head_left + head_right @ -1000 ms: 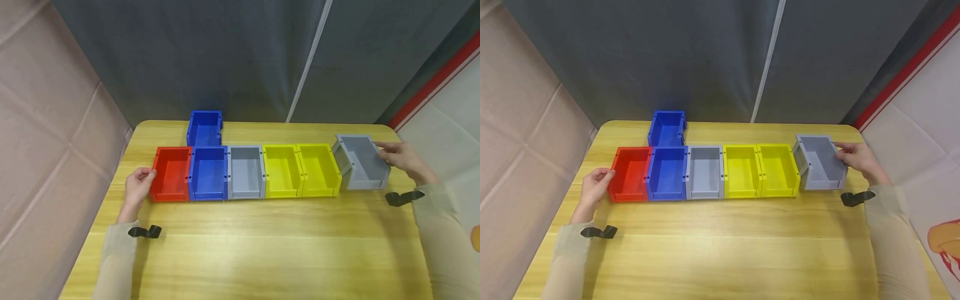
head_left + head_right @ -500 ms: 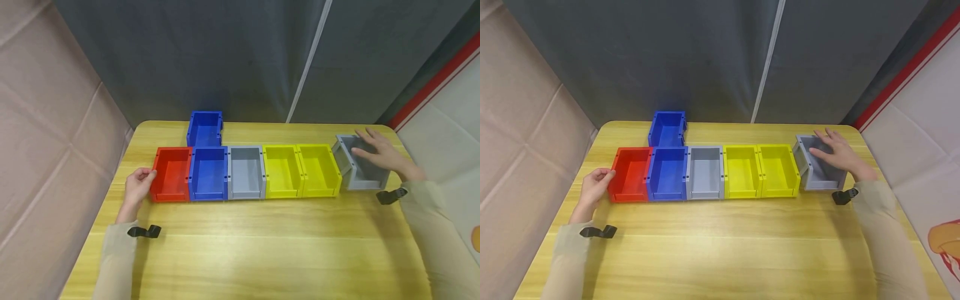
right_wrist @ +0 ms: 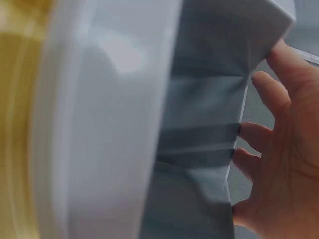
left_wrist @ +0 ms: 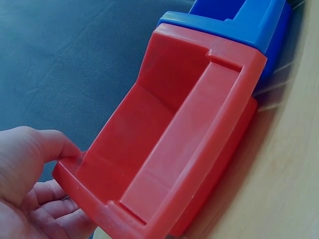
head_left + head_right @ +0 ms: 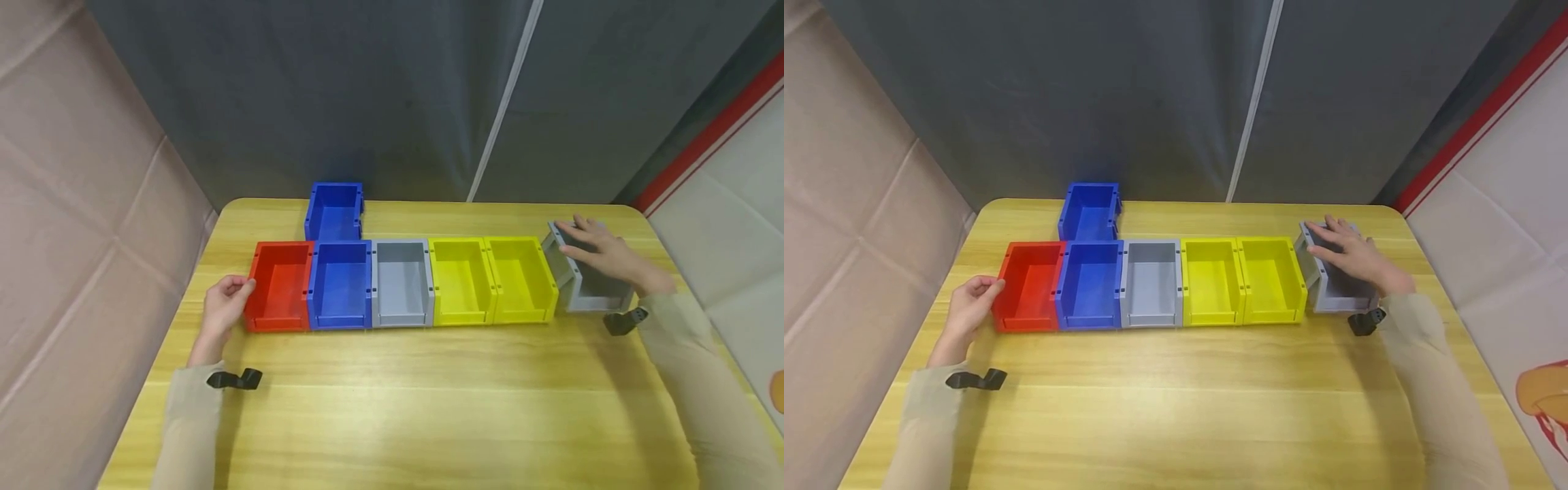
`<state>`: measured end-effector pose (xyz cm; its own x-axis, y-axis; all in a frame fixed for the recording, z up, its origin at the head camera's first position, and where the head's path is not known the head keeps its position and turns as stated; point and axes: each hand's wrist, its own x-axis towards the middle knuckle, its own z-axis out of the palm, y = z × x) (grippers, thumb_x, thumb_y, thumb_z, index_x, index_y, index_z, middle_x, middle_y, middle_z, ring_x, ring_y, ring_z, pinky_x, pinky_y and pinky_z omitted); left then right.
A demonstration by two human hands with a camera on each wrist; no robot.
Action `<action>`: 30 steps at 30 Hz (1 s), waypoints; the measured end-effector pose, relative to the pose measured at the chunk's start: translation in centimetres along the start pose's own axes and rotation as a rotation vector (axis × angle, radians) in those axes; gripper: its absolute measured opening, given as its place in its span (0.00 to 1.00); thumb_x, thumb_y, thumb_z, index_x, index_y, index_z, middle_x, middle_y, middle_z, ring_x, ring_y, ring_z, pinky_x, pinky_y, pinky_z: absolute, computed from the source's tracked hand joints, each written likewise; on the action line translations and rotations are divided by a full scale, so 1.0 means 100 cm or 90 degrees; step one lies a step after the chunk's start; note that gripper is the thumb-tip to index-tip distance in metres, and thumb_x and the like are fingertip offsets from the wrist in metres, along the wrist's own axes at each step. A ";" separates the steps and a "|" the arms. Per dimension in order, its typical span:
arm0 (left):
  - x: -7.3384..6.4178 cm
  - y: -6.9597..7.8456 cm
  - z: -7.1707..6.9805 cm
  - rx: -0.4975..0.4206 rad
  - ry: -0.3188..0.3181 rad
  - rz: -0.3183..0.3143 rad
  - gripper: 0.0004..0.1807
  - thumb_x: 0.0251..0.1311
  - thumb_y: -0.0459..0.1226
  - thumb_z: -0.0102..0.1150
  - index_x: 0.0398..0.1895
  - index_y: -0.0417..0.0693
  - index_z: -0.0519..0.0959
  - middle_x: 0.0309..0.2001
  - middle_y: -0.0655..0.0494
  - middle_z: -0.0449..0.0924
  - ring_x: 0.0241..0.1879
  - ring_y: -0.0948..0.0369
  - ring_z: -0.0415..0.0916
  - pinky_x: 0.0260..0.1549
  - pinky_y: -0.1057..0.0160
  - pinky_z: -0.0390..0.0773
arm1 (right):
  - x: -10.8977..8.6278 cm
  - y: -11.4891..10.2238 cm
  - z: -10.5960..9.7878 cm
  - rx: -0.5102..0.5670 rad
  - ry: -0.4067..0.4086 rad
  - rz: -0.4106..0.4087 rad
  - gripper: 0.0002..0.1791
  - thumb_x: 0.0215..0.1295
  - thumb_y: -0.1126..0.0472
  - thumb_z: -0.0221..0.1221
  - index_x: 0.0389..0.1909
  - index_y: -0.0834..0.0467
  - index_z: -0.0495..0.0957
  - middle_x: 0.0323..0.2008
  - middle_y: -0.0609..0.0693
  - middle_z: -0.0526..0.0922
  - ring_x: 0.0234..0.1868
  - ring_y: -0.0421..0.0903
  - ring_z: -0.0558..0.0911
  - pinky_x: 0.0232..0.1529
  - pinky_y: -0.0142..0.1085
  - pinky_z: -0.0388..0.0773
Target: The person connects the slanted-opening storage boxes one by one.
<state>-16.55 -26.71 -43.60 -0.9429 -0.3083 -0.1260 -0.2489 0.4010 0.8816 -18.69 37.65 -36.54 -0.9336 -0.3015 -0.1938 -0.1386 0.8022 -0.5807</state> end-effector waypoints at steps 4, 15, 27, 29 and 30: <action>0.000 -0.001 0.000 0.012 -0.006 0.005 0.15 0.64 0.39 0.53 0.42 0.32 0.72 0.28 0.61 0.73 0.27 0.67 0.68 0.26 0.75 0.71 | -0.001 0.003 0.005 -0.013 0.009 -0.013 0.32 0.72 0.52 0.47 0.73 0.50 0.48 0.72 0.63 0.32 0.69 0.63 0.26 0.51 0.74 0.21; -0.002 -0.001 0.000 0.000 0.000 0.014 0.14 0.64 0.38 0.54 0.41 0.32 0.72 0.27 0.62 0.73 0.28 0.65 0.69 0.26 0.76 0.71 | -0.002 0.004 0.012 -0.058 0.021 -0.004 0.31 0.74 0.49 0.43 0.74 0.45 0.45 0.73 0.58 0.31 0.70 0.63 0.29 0.54 0.72 0.21; 0.000 -0.003 0.000 0.001 -0.001 0.015 0.13 0.64 0.38 0.54 0.41 0.33 0.72 0.27 0.64 0.73 0.28 0.68 0.69 0.27 0.76 0.71 | -0.001 0.003 0.015 -0.130 0.018 -0.013 0.31 0.74 0.48 0.41 0.74 0.42 0.41 0.73 0.58 0.34 0.71 0.64 0.35 0.57 0.72 0.30; 0.000 -0.003 0.000 0.002 -0.004 0.017 0.14 0.64 0.38 0.54 0.41 0.32 0.72 0.28 0.63 0.73 0.28 0.68 0.69 0.27 0.76 0.71 | -0.001 0.004 0.015 -0.132 0.024 -0.016 0.31 0.74 0.49 0.41 0.74 0.43 0.42 0.73 0.58 0.35 0.71 0.64 0.36 0.57 0.72 0.31; 0.000 -0.002 0.001 0.002 -0.004 0.019 0.14 0.64 0.38 0.54 0.41 0.32 0.72 0.28 0.63 0.73 0.29 0.68 0.69 0.27 0.76 0.71 | -0.002 0.005 0.016 -0.134 0.028 -0.018 0.31 0.74 0.49 0.41 0.74 0.44 0.42 0.73 0.58 0.35 0.71 0.64 0.37 0.57 0.73 0.31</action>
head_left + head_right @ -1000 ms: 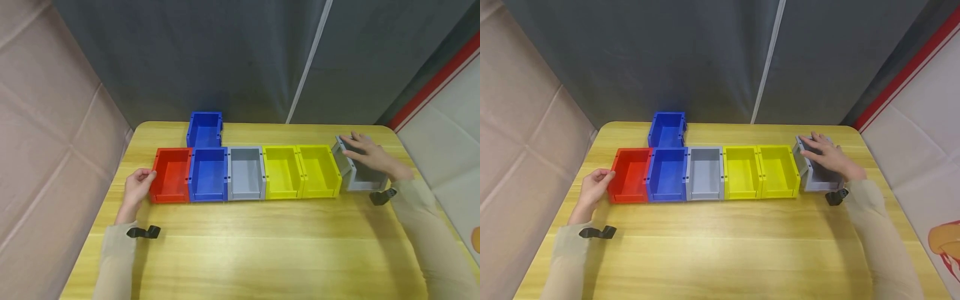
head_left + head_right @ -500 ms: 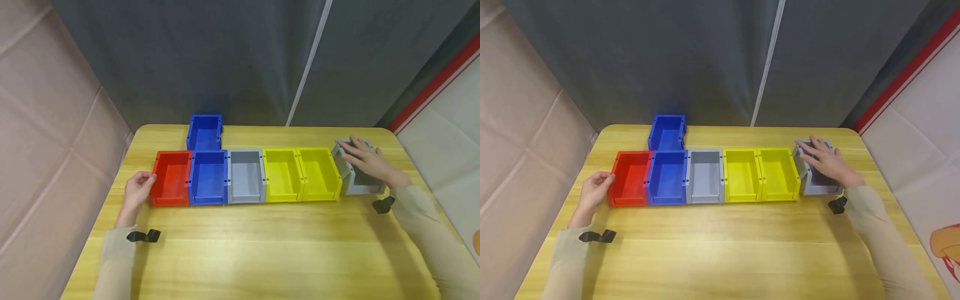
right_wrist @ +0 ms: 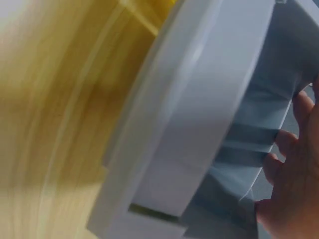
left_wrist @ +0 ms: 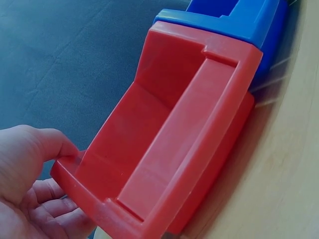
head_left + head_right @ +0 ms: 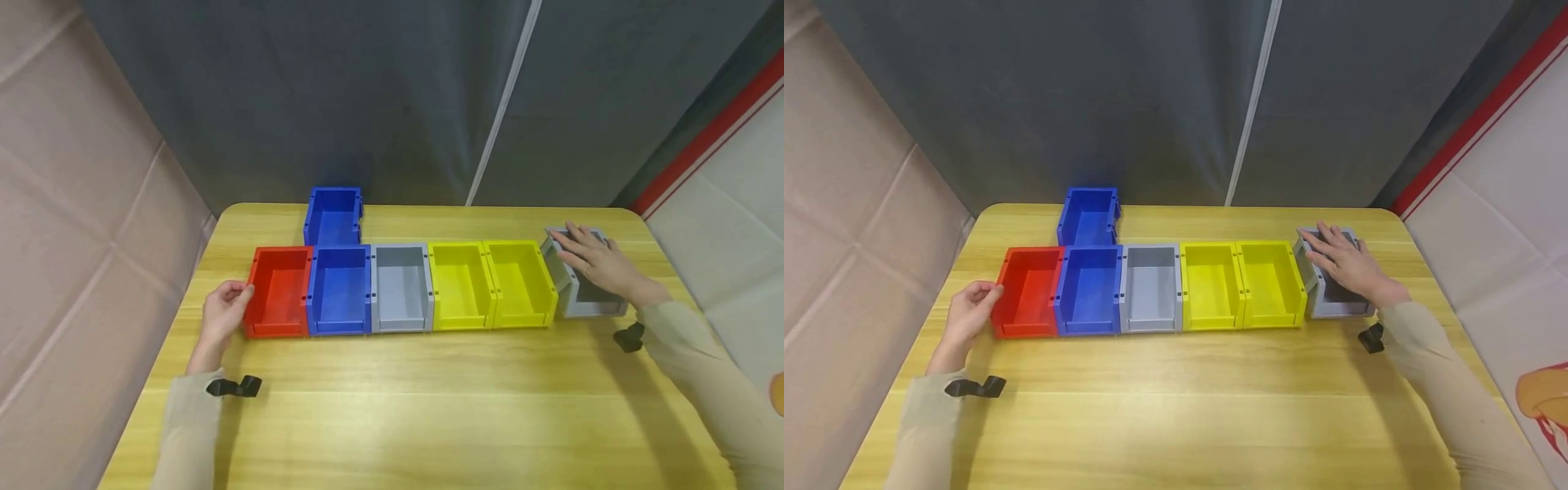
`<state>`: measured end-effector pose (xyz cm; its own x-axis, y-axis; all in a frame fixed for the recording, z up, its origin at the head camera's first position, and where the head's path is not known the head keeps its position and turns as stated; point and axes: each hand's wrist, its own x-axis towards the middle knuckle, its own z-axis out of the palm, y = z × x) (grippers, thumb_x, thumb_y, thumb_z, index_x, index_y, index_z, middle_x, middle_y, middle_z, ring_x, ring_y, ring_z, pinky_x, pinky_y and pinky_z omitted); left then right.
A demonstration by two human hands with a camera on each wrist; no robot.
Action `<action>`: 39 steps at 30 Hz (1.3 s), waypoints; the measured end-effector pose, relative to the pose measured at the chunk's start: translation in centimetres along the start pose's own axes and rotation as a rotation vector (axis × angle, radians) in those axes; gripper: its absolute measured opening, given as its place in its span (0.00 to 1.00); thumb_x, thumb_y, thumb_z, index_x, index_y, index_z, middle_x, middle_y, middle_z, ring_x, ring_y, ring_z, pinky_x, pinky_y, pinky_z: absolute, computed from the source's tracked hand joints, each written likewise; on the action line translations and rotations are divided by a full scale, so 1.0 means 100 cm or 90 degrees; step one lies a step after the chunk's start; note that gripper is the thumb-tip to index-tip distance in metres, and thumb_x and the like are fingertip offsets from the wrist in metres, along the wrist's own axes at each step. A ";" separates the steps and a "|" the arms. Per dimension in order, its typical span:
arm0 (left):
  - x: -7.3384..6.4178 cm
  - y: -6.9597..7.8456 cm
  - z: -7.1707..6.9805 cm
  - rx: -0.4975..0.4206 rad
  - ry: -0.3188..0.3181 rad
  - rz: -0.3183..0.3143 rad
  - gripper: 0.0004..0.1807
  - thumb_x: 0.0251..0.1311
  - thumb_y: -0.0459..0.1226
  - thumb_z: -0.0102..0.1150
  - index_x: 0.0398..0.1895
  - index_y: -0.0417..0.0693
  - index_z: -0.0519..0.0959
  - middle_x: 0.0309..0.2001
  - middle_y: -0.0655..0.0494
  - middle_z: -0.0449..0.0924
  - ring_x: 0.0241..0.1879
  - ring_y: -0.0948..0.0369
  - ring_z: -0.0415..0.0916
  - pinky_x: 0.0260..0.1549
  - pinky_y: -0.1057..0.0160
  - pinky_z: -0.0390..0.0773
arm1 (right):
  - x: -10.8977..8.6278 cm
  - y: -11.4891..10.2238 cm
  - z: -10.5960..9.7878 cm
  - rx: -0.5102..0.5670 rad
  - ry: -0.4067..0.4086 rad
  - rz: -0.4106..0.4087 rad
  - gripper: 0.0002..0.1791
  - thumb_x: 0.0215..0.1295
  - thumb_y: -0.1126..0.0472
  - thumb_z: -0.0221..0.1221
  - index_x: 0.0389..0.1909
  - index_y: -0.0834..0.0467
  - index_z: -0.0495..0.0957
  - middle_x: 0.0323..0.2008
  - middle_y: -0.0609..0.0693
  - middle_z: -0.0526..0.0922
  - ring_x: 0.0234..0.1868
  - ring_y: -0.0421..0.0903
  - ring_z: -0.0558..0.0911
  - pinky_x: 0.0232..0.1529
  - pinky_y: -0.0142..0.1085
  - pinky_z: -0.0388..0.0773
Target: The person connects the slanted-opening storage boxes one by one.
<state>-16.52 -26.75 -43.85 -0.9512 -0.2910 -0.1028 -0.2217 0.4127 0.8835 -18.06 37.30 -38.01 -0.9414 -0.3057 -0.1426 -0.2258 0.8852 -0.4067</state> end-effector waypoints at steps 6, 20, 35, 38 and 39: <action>0.000 0.000 0.000 0.006 0.000 0.006 0.14 0.64 0.38 0.54 0.41 0.32 0.72 0.28 0.63 0.73 0.29 0.68 0.69 0.27 0.76 0.71 | -0.001 0.001 0.002 0.005 0.014 -0.006 0.30 0.75 0.50 0.41 0.74 0.47 0.44 0.73 0.57 0.36 0.71 0.63 0.37 0.57 0.72 0.30; 0.000 0.000 0.001 0.002 0.008 0.017 0.13 0.64 0.37 0.54 0.40 0.32 0.72 0.26 0.66 0.72 0.27 0.70 0.68 0.26 0.76 0.70 | -0.002 -0.001 0.010 -0.017 0.019 -0.013 0.32 0.75 0.50 0.41 0.74 0.47 0.42 0.73 0.58 0.34 0.70 0.65 0.38 0.57 0.72 0.30; -0.002 -0.004 -0.001 -0.024 0.012 0.012 0.12 0.63 0.36 0.55 0.39 0.32 0.73 0.24 0.70 0.71 0.27 0.70 0.69 0.26 0.77 0.70 | -0.001 0.001 0.028 -0.004 0.032 -0.007 0.32 0.75 0.48 0.40 0.74 0.47 0.41 0.73 0.58 0.35 0.71 0.65 0.37 0.57 0.70 0.24; -0.001 -0.003 0.000 -0.024 0.010 0.014 0.12 0.63 0.36 0.55 0.39 0.32 0.72 0.24 0.70 0.71 0.27 0.70 0.69 0.27 0.77 0.70 | -0.001 0.003 0.034 -0.019 0.029 -0.010 0.33 0.74 0.48 0.40 0.74 0.47 0.40 0.73 0.59 0.36 0.70 0.66 0.38 0.57 0.71 0.25; -0.001 -0.003 0.001 -0.025 0.009 0.015 0.12 0.63 0.36 0.55 0.39 0.32 0.72 0.25 0.69 0.72 0.28 0.70 0.69 0.27 0.77 0.70 | -0.001 0.003 0.036 -0.022 0.031 -0.009 0.33 0.74 0.47 0.40 0.74 0.47 0.40 0.73 0.59 0.36 0.70 0.67 0.38 0.57 0.71 0.26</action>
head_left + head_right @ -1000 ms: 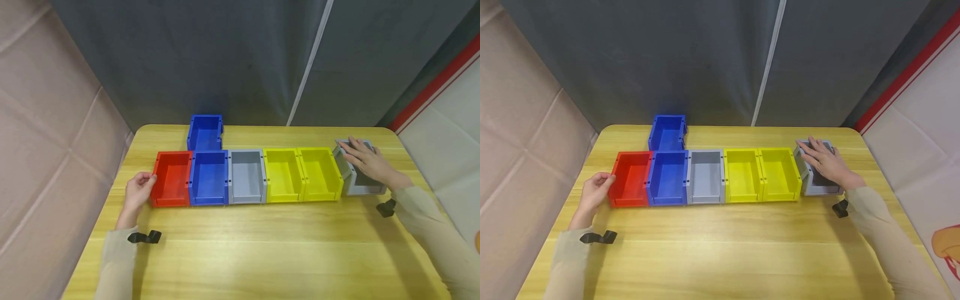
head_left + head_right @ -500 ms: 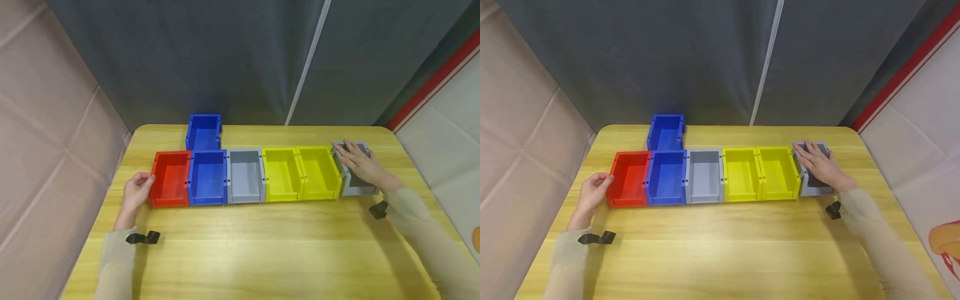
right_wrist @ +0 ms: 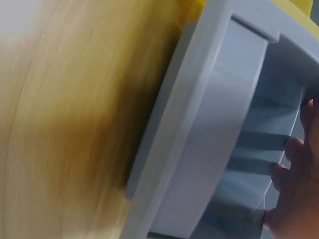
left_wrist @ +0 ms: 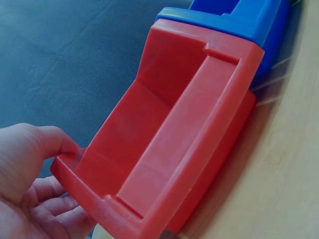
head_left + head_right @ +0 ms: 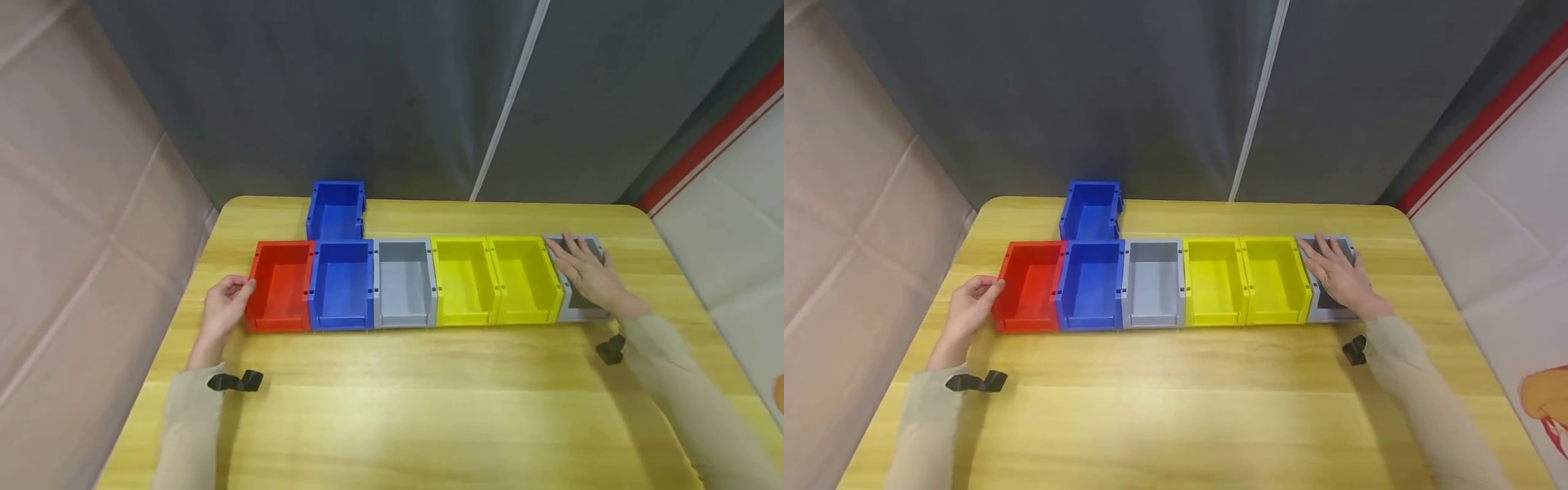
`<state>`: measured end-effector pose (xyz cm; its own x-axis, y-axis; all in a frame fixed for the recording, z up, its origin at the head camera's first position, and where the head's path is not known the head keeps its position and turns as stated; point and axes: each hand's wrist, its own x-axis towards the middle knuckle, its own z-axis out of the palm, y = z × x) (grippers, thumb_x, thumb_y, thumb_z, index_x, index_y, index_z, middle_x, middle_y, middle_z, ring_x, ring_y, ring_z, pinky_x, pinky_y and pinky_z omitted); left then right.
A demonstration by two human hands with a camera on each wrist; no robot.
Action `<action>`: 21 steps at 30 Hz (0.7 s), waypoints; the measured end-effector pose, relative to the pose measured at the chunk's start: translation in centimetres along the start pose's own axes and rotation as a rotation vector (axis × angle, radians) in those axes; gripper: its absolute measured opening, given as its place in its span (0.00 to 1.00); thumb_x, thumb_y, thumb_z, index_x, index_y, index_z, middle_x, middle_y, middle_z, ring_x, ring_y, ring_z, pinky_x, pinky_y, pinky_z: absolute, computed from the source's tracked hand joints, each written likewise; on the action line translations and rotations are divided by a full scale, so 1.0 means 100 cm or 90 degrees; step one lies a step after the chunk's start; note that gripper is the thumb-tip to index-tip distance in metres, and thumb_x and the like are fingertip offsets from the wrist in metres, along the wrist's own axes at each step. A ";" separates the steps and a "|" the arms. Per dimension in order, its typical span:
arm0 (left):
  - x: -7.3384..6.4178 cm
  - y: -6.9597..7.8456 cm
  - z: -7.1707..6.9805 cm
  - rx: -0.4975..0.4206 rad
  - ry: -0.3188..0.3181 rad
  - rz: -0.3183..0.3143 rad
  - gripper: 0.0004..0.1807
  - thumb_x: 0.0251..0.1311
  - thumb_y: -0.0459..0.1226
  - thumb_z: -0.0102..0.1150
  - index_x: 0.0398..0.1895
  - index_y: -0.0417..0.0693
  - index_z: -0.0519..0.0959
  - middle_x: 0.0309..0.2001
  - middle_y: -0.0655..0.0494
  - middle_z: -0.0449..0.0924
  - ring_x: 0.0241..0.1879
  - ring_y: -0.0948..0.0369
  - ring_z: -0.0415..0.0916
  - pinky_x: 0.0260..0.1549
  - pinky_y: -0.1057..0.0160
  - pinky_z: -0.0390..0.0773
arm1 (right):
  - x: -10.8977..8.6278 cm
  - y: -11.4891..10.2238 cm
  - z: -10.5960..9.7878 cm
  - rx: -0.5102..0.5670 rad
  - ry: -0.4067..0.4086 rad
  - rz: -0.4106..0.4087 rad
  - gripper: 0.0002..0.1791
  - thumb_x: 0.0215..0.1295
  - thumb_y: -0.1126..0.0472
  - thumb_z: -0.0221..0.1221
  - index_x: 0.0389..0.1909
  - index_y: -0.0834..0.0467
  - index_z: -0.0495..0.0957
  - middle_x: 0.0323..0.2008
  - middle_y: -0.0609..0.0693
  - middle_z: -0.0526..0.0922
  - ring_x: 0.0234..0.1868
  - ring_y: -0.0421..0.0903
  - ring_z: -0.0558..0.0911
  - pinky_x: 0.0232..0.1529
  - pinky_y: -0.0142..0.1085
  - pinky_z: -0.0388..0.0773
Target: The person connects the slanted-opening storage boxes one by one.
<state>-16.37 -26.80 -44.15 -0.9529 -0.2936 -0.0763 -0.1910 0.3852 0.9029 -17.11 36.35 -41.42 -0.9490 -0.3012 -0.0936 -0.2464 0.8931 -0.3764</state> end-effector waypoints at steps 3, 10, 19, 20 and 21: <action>0.000 0.001 0.001 -0.002 -0.002 -0.002 0.12 0.63 0.37 0.55 0.39 0.33 0.72 0.25 0.69 0.72 0.28 0.70 0.70 0.28 0.77 0.70 | -0.001 0.002 0.004 0.001 0.007 0.009 0.33 0.74 0.47 0.40 0.74 0.47 0.41 0.73 0.58 0.36 0.70 0.67 0.38 0.57 0.72 0.27; 0.000 0.003 -0.001 -0.005 0.006 -0.015 0.12 0.63 0.37 0.55 0.39 0.33 0.72 0.25 0.70 0.71 0.28 0.70 0.69 0.27 0.77 0.70 | 0.002 -0.001 0.006 -0.011 0.003 0.024 0.32 0.74 0.46 0.38 0.74 0.45 0.39 0.73 0.54 0.32 0.70 0.65 0.33 0.56 0.71 0.23; -0.001 0.004 -0.003 0.008 -0.006 -0.020 0.14 0.63 0.38 0.55 0.40 0.32 0.72 0.25 0.68 0.72 0.28 0.69 0.68 0.26 0.76 0.70 | 0.003 -0.004 0.004 -0.033 -0.013 0.046 0.32 0.75 0.44 0.36 0.74 0.45 0.39 0.73 0.54 0.33 0.70 0.66 0.34 0.55 0.73 0.26; -0.001 0.004 -0.003 0.009 -0.007 -0.020 0.14 0.63 0.38 0.55 0.40 0.32 0.72 0.25 0.68 0.72 0.27 0.69 0.68 0.26 0.76 0.70 | 0.003 -0.004 0.004 -0.030 -0.012 0.044 0.32 0.75 0.45 0.36 0.74 0.45 0.40 0.73 0.54 0.34 0.70 0.66 0.35 0.55 0.73 0.28; 0.000 0.004 -0.003 0.008 -0.009 -0.019 0.14 0.63 0.38 0.56 0.40 0.32 0.72 0.25 0.68 0.72 0.27 0.69 0.69 0.26 0.76 0.70 | 0.003 -0.003 0.002 -0.026 -0.013 0.038 0.31 0.75 0.45 0.36 0.74 0.46 0.40 0.73 0.56 0.34 0.70 0.67 0.35 0.55 0.74 0.30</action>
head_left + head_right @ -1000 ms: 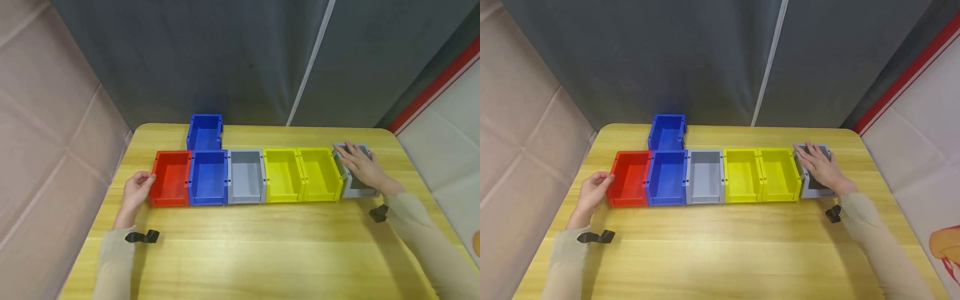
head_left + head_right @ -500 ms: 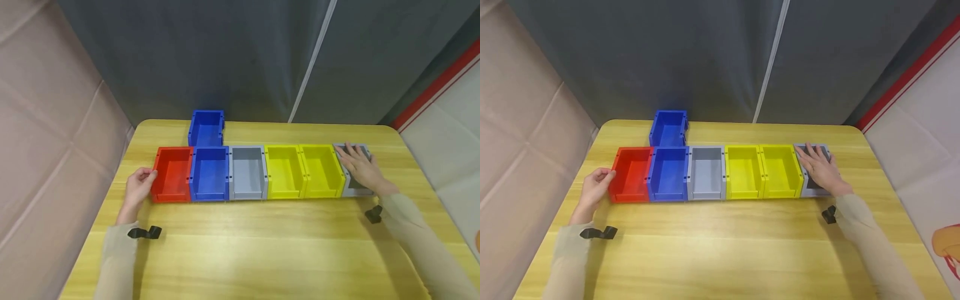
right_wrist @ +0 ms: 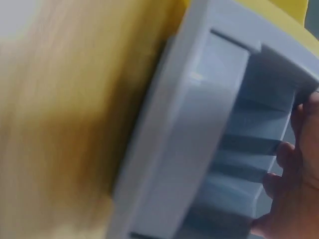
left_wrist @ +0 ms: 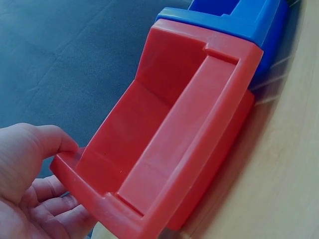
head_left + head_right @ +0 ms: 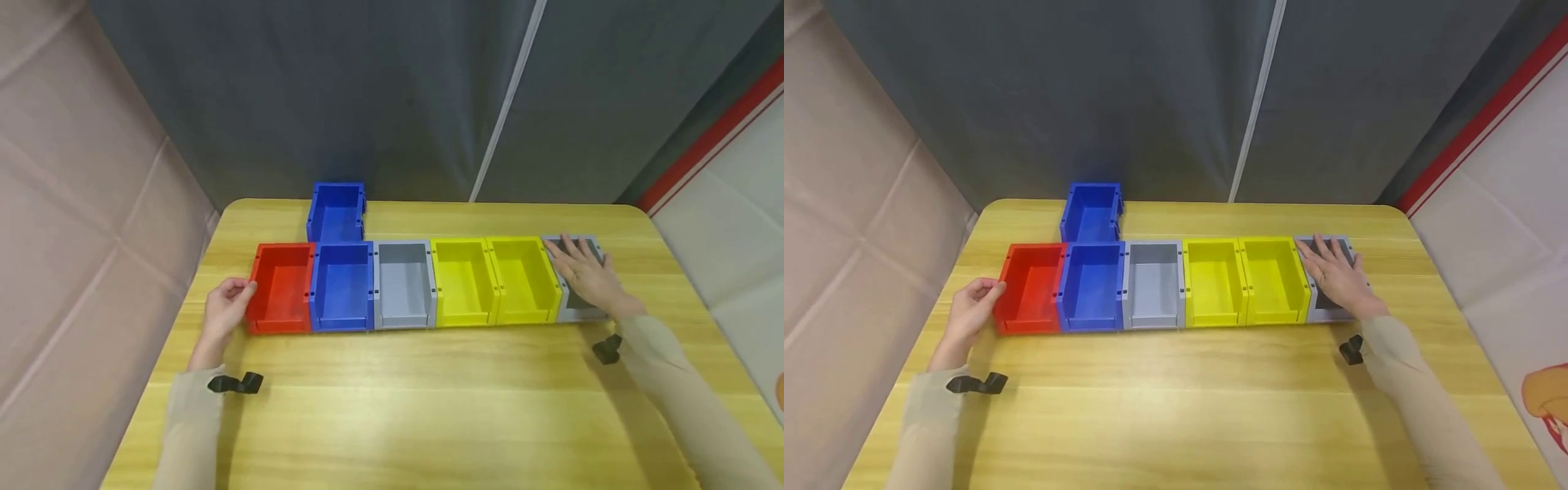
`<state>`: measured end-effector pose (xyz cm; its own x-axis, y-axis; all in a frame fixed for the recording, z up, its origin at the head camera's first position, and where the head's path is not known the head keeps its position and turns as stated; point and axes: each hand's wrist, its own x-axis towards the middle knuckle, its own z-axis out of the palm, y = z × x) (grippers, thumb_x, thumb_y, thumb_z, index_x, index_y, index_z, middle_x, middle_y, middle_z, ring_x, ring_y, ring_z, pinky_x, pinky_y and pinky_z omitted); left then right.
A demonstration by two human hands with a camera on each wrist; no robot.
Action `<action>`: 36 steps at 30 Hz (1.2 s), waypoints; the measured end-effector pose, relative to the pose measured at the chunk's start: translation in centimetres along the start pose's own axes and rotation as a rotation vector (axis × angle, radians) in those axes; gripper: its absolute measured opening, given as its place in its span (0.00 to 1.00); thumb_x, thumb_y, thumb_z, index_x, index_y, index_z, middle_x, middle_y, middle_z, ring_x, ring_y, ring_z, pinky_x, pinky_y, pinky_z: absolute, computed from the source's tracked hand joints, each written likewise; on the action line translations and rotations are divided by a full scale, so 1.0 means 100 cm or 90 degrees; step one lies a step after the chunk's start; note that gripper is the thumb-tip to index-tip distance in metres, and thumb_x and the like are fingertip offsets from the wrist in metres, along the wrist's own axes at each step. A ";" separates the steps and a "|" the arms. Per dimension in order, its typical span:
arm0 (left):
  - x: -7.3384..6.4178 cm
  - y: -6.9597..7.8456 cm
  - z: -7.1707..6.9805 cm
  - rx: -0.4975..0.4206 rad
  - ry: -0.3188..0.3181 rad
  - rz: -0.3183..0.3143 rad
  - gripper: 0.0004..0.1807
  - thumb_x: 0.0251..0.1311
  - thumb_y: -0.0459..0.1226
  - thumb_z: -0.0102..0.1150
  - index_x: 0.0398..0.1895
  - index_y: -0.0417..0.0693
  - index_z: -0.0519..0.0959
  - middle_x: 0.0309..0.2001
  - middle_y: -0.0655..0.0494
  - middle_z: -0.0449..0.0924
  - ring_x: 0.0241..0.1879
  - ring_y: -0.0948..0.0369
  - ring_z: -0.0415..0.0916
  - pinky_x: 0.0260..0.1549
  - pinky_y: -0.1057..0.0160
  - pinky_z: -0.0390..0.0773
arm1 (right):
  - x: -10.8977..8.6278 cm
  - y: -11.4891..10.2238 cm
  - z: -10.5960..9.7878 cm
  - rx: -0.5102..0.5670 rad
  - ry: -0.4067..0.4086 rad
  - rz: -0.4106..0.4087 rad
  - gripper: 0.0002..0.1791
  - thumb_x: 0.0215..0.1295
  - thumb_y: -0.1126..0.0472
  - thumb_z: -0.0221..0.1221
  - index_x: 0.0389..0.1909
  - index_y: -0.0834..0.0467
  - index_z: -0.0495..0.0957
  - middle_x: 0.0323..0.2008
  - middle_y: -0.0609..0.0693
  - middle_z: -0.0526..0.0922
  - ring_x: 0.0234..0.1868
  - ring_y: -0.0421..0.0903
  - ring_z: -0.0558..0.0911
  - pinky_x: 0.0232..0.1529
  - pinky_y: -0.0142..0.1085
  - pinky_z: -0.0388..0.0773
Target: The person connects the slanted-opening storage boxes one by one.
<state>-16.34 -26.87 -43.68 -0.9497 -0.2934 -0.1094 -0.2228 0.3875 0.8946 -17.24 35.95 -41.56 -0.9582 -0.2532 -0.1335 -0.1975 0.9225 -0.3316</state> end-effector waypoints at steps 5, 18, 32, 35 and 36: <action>0.000 -0.001 -0.001 0.008 -0.005 0.007 0.15 0.63 0.39 0.55 0.41 0.32 0.73 0.26 0.67 0.72 0.27 0.69 0.68 0.26 0.76 0.70 | 0.006 0.003 -0.006 0.027 0.066 -0.051 0.30 0.73 0.50 0.44 0.72 0.57 0.52 0.70 0.68 0.47 0.67 0.72 0.47 0.55 0.74 0.43; -0.001 0.000 0.001 0.005 -0.005 -0.002 0.15 0.64 0.39 0.55 0.41 0.33 0.72 0.27 0.64 0.72 0.27 0.68 0.68 0.26 0.75 0.70 | 0.047 -0.047 -0.032 0.079 0.122 -0.061 0.31 0.71 0.52 0.49 0.69 0.63 0.58 0.64 0.70 0.61 0.49 0.67 0.74 0.51 0.60 0.67; -0.001 0.000 0.000 0.002 0.005 -0.004 0.12 0.63 0.37 0.55 0.39 0.33 0.73 0.23 0.67 0.71 0.25 0.69 0.66 0.24 0.74 0.68 | 0.107 -0.110 -0.027 0.189 0.074 -0.124 0.30 0.69 0.55 0.53 0.67 0.64 0.60 0.65 0.65 0.63 0.66 0.62 0.61 0.64 0.56 0.55; -0.001 -0.001 0.000 0.003 0.003 -0.006 0.13 0.63 0.38 0.55 0.39 0.34 0.73 0.24 0.67 0.71 0.25 0.69 0.66 0.24 0.74 0.68 | 0.117 -0.124 -0.022 0.202 0.064 -0.137 0.29 0.70 0.57 0.52 0.68 0.64 0.60 0.65 0.64 0.63 0.66 0.61 0.60 0.65 0.54 0.55; -0.002 -0.001 0.000 0.003 0.002 -0.006 0.13 0.63 0.38 0.55 0.39 0.33 0.73 0.24 0.67 0.71 0.25 0.69 0.66 0.24 0.74 0.68 | 0.120 -0.129 -0.021 0.207 0.062 -0.140 0.29 0.70 0.57 0.52 0.68 0.64 0.60 0.65 0.64 0.63 0.66 0.61 0.60 0.65 0.54 0.55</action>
<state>-16.18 -26.85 -43.71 -0.9470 -0.2995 -0.1165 -0.2326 0.3885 0.8916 -26.66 21.62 -36.92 -0.9185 -0.3911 0.0574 -0.3393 0.7053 -0.6224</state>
